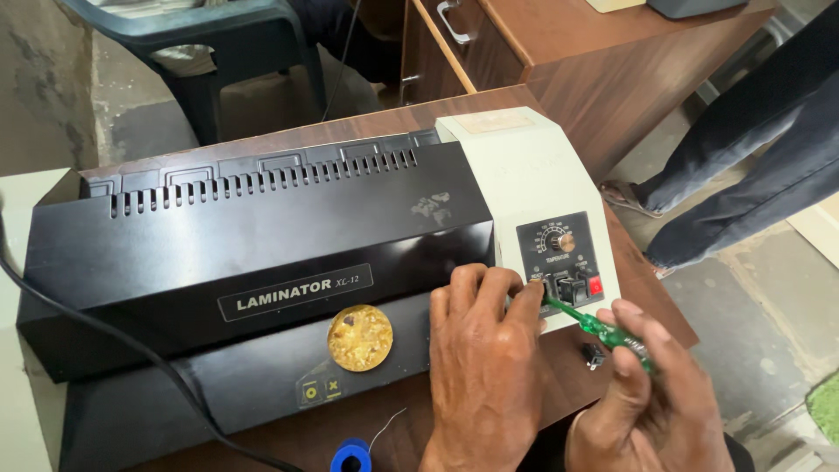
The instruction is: The person removes a switch from a laminator, solders a new switch using a soldering iron and solder, and reinstalls it. They then use a screwdriver to secure the switch back into the laminator's control panel.
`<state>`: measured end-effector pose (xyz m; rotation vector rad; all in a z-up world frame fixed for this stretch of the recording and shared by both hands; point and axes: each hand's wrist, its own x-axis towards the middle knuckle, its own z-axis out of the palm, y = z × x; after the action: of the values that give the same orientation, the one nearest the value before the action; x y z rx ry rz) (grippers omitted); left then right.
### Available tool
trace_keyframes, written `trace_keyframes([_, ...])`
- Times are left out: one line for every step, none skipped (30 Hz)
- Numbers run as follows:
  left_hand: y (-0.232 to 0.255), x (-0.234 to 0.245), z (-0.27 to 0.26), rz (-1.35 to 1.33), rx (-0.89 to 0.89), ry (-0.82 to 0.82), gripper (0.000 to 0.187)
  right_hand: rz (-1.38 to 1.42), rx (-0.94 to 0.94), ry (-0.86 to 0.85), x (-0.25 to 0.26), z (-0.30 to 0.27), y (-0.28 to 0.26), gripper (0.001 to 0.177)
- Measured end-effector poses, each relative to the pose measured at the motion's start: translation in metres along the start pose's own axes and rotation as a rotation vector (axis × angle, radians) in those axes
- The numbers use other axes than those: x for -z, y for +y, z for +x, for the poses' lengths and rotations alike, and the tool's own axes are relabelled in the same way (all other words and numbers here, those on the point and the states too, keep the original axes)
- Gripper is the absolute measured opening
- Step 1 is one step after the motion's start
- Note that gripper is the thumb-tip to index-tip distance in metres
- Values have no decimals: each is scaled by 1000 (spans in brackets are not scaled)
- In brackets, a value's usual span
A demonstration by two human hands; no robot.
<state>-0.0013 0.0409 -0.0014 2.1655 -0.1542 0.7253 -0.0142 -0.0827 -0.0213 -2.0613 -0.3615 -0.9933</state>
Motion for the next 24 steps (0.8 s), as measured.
trace_keyframes([0,0,0,-9,0,-4,34,-64,67,-28,0,-3,2,18])
trace_keyframes([-1,1,0,-18,0,-7,34,-125,137,-53,4,-3,6,15])
trace_keyframes([-1,2,0,-26,1,-10,35,-154,202,-12,2,-6,8,12])
trace_keyframes([-2,3,-1,-48,-10,-13,38,-161,233,8,2,-8,11,11])
trace_keyframes([-4,5,-1,-69,-20,-17,41,-169,266,27,0,-10,13,9])
trace_keyframes([-5,6,-1,-92,-30,-21,44,-156,266,26,-2,-11,14,9])
trace_keyframes([-5,7,-1,-91,-30,-19,44,-157,281,22,-3,-11,15,9])
trace_keyframes([-5,7,-2,-89,-31,-19,44,-156,295,19,-4,-10,14,8])
trace_keyframes([-5,8,-2,-87,-31,-18,44,-167,325,14,-5,-8,13,7])
trace_keyframes([-5,8,-2,-89,-26,-18,43,-188,337,5,-6,-8,11,7])
trace_keyframes([-5,8,-2,-91,-20,-18,42,-209,349,-4,-6,-5,10,8])
trace_keyframes([-6,7,-1,-95,-16,-18,41,-241,344,-15,-6,-5,6,10])
trace_keyframes([-6,7,-2,-97,-17,-16,41,-254,335,-23,-5,-3,4,11])
trace_keyframes([-6,7,-2,-99,-19,-13,40,-267,326,-32,-5,-3,2,12])
trace_keyframes([-6,7,-2,-101,-20,-10,40,-263,314,-37,-6,-3,-1,11])
trace_keyframes([-6,7,-2,-96,-19,-14,39,-259,272,-44,-6,-3,-4,10])
trace_keyframes([-6,6,-2,-91,-17,-18,39,-255,229,-50,-8,-4,-6,10])
trace_keyframes([-7,6,-2,-86,-17,-23,39,-254,157,-57,-8,-5,-8,11])
trace_keyframes([-7,6,-2,-85,-17,-19,39,-222,111,-42,-10,-5,-9,12])
trace_keyframes([-7,6,-3,-84,-18,-15,40,-190,66,-26,-11,-5,-10,13])
trace_keyframes([-7,6,-3,-83,-18,-12,40,-126,46,11,-15,-6,-10,13])
trace_keyframes([-6,5,-3,-76,-17,-4,39,-78,25,42,-18,-6,-11,14])
trace_keyframes([-6,5,-2,-69,-16,3,37,-30,6,74,-21,-6,-11,15])
trace_keyframes([-6,4,-2,-62,-16,11,36,4,-15,100,-24,-7,-11,16])
